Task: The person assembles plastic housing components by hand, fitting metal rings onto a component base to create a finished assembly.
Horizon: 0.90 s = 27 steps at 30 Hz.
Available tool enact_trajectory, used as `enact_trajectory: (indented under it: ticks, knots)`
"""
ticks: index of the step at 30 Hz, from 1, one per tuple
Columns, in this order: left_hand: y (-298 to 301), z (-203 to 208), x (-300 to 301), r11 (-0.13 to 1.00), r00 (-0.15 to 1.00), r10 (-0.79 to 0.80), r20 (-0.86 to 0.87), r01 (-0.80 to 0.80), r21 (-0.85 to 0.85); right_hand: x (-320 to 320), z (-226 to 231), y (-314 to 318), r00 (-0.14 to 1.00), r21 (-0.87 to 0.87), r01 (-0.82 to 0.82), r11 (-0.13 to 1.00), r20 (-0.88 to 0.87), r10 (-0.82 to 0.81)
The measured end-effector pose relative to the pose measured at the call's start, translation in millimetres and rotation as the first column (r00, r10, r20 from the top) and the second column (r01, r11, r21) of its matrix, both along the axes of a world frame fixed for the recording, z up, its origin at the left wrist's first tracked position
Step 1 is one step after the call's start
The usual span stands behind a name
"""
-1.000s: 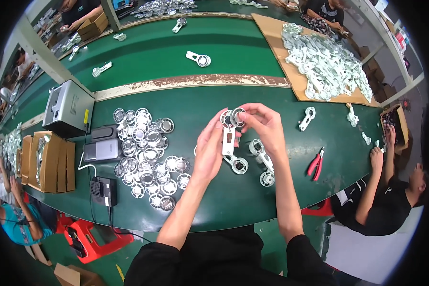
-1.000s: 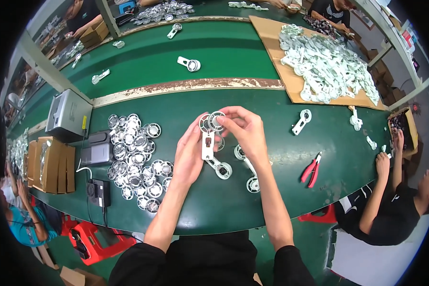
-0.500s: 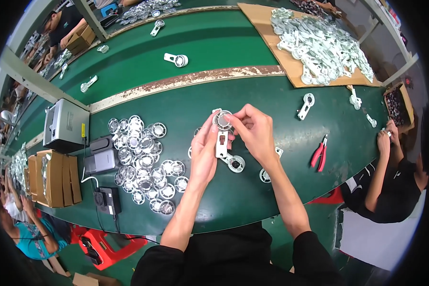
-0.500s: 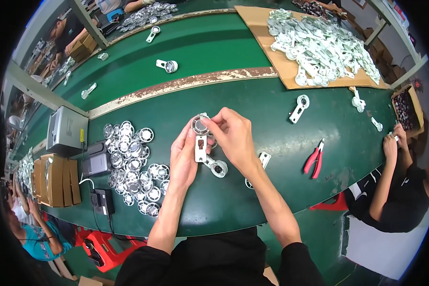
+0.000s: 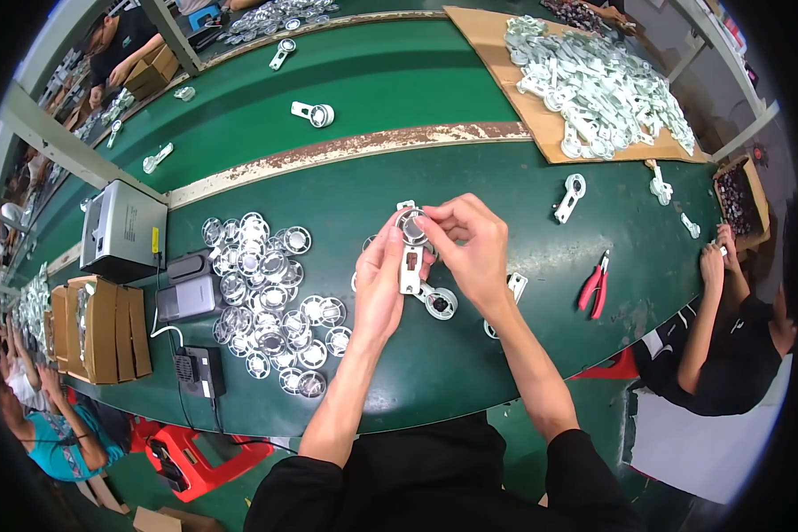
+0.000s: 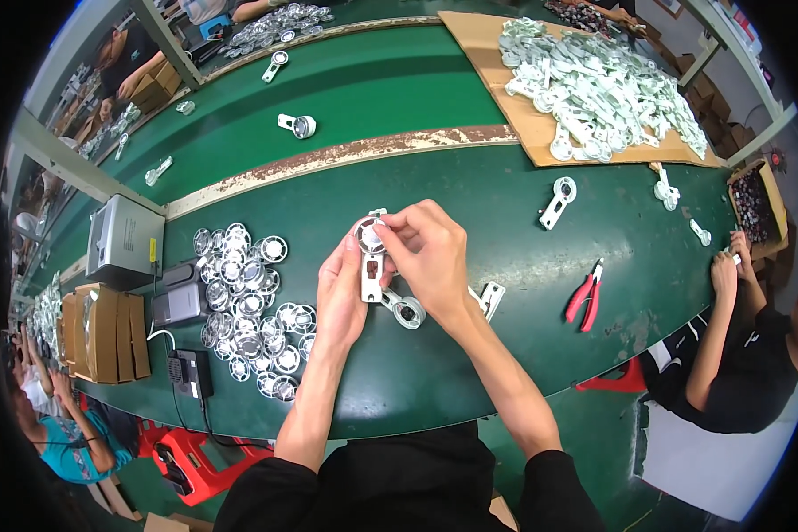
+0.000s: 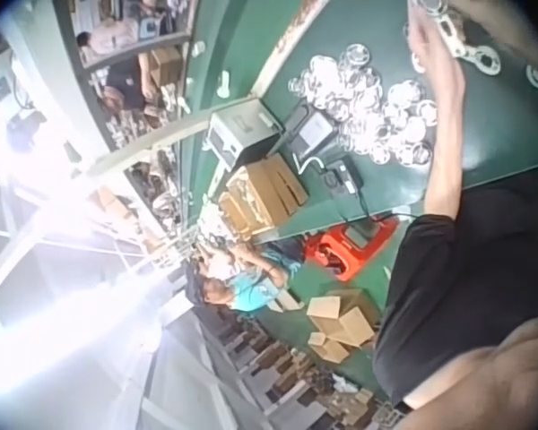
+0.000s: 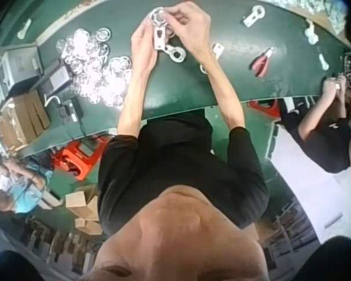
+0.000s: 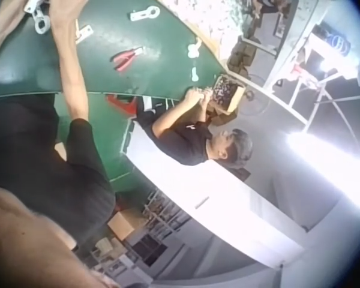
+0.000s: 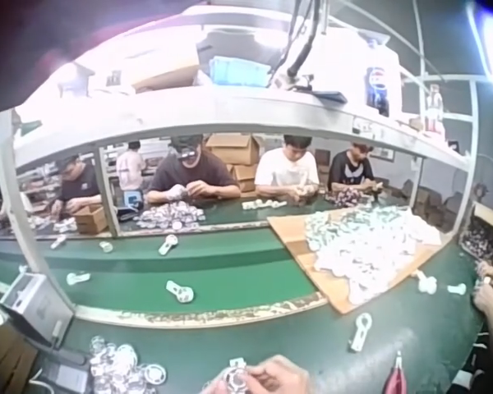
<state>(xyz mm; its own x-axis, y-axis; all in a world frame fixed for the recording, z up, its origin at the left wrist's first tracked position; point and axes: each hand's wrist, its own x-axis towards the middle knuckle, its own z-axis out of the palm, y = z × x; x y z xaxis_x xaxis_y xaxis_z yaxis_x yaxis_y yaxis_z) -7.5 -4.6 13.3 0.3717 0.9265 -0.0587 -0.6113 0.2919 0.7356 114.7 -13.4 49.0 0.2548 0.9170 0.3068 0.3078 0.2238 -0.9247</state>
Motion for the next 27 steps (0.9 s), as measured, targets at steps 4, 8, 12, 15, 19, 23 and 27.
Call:
enact_trajectory:
  ticks: [4, 8, 12, 15, 19, 23, 27]
  knots:
    - [-2, 4, 3, 1.0, 0.998, 0.025, -0.055, -0.025, -0.004, 0, -6, 3, 0.994, 0.094, 0.023, 0.995, 0.102, -0.032]
    - [-1, 5, 1, 0.999, 0.997, 0.01, -0.072, -0.008, 0.034, 5, -11, 6, 0.992, 0.165, -0.014, 0.986, 0.129, -0.008]
    - [1, 4, -2, 1.0, 0.999, -0.008, -0.04, 0.008, -0.004, 3, -7, 4, 0.99, 0.137, -0.012, 0.99, 0.138, -0.007]
    - [2, 4, -4, 0.998, 0.999, -0.042, 0.015, 0.042, -0.049, 6, -8, 5, 0.983, 0.154, -0.009, 0.988, 0.181, -0.019]
    - [4, 2, -9, 0.989, 0.99, -0.106, 0.091, 0.115, -0.096, 10, -7, 4, 0.976, 0.147, -0.018, 0.989, 0.215, -0.014]
    - [6, 1, -12, 0.981, 0.981, -0.127, 0.146, 0.147, -0.13, 15, 0, 5, 0.979, 0.074, -0.121, 0.99, 0.175, 0.107]
    - [5, 1, -10, 0.978, 0.978, -0.112, 0.178, 0.141, -0.156, 19, -5, 7, 0.965, -0.171, -0.255, 0.952, -0.109, 0.239]
